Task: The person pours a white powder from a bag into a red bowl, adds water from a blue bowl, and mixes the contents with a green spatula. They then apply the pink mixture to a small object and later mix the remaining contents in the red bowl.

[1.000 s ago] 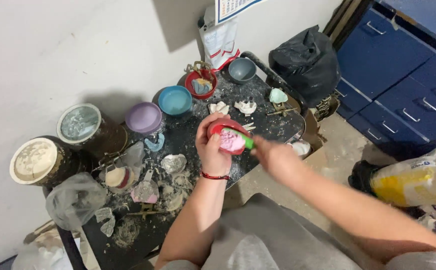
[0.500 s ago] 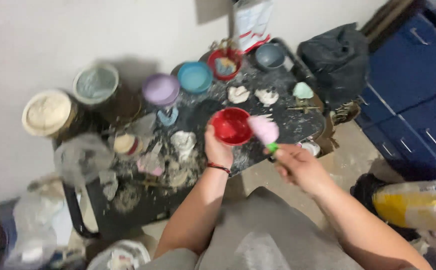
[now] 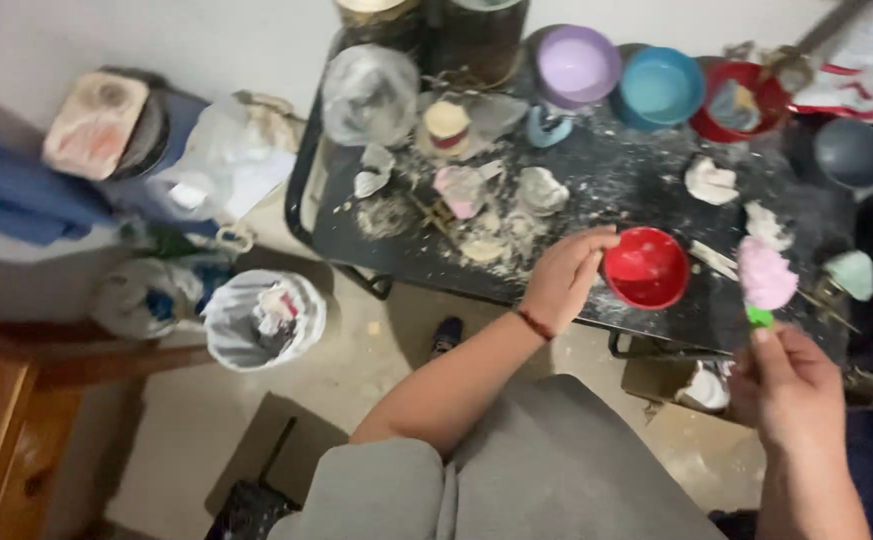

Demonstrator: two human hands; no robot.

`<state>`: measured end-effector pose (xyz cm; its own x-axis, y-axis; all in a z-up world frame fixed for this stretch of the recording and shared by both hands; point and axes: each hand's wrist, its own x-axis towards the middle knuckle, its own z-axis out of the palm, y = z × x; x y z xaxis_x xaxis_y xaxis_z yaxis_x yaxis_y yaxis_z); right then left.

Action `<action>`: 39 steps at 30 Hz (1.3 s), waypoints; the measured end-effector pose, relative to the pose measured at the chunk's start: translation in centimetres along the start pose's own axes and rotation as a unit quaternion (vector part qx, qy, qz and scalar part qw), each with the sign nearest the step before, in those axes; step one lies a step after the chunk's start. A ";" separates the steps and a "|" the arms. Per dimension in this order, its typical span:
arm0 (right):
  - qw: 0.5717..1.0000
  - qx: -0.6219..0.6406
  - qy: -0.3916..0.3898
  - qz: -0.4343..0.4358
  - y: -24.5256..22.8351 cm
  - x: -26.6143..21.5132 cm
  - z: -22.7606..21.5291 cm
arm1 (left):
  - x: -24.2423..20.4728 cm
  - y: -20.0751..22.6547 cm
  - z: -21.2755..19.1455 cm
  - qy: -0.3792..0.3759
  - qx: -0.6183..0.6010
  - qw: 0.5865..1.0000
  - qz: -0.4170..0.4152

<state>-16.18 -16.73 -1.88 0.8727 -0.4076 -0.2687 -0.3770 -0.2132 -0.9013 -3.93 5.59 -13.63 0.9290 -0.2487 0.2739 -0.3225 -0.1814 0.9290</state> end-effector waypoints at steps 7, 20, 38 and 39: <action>0.996 -0.078 -0.019 -0.034 1.0 1.6 0.7 | -1.2 -2.8 -17.8 0.129 0.246 0.947 -0.163; 0.988 -0.154 0.012 0.002 -4.8 1.5 13.2 | -1.0 -13.3 -32.4 0.079 0.529 0.843 -0.055; 0.985 0.096 -0.025 -0.140 -16.2 -4.3 18.8 | 5.0 4.6 -22.7 -0.001 0.048 0.872 0.487; 0.987 0.087 -0.001 -0.133 -15.9 -4.7 18.0 | 4.9 5.0 -21.7 -0.008 0.034 0.871 0.491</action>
